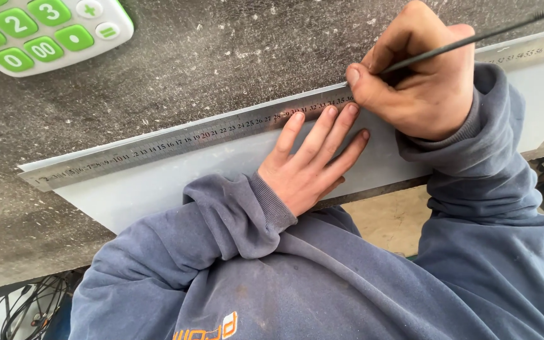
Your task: The person uses a metal ruler and a pencil to mark measurements on a long, flat metal sheet. They repeatedly align the ruler along the edge of the sheet and make small marks at specific intervals.
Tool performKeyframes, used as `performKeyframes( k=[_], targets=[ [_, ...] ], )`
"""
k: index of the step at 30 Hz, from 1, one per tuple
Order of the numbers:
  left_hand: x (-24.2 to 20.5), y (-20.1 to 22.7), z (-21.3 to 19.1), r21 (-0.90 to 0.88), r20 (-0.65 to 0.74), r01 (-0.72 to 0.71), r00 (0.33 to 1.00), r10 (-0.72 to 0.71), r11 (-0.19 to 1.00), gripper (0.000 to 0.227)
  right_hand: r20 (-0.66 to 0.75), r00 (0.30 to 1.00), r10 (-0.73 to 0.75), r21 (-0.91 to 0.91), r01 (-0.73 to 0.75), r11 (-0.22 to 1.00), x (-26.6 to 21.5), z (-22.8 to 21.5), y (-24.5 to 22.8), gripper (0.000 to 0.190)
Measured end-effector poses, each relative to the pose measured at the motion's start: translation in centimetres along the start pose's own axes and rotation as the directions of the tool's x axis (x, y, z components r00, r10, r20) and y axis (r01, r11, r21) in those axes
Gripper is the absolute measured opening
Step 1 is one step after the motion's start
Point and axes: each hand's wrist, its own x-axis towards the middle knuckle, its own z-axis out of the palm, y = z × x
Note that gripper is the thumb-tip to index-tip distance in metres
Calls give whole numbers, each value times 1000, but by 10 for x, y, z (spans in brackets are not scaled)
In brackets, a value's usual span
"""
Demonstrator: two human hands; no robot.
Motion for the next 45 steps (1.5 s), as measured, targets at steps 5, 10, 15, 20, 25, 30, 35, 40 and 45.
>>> performKeyframes(
  k=[5, 10, 15, 20, 25, 30, 35, 40, 45],
  targets=[
    [-2, 2, 3, -7, -4, -4, 1000, 4, 1000, 50, -16, 997, -75, 60, 76, 995, -9, 5, 6, 27],
    [-2, 2, 5, -7, -5, -3, 1000, 2, 1000, 47, 2, 998, -55, 69, 54, 996, -1, 7, 3, 29],
    [-2, 1, 6, 9, 2, -8, 1000, 8, 1000, 46, 19, 997, -73, 84, 71, 994, 1, 6, 1, 29],
    [-4, 1, 7, 11, 5, -17, 1000, 17, 1000, 46, 47, 998, -49, 115, 43, 992, 1, 5, 1, 28],
    [-4, 1, 8, 12, 5, -19, 1000, 19, 1000, 46, 50, 996, -76, 57, 73, 996, 0, 5, 2, 31],
    [-4, 2, 10, 20, 1, -18, 1000, 18, 1000, 45, 49, 996, -73, 59, 70, 996, 0, 7, 3, 31],
    [-4, 2, 10, 18, 5, -22, 1000, 22, 1000, 46, 44, 995, -89, 44, 87, 995, 0, 7, 3, 31],
    [-4, 2, 9, 20, 10, -21, 1000, 21, 1000, 46, 48, 993, -106, 50, 103, 993, 0, 8, 2, 29],
    [-4, 2, 8, 20, 17, -26, 1000, 25, 999, 47, 28, 993, -116, 71, 114, 991, -7, 10, 10, 28]
  ],
)
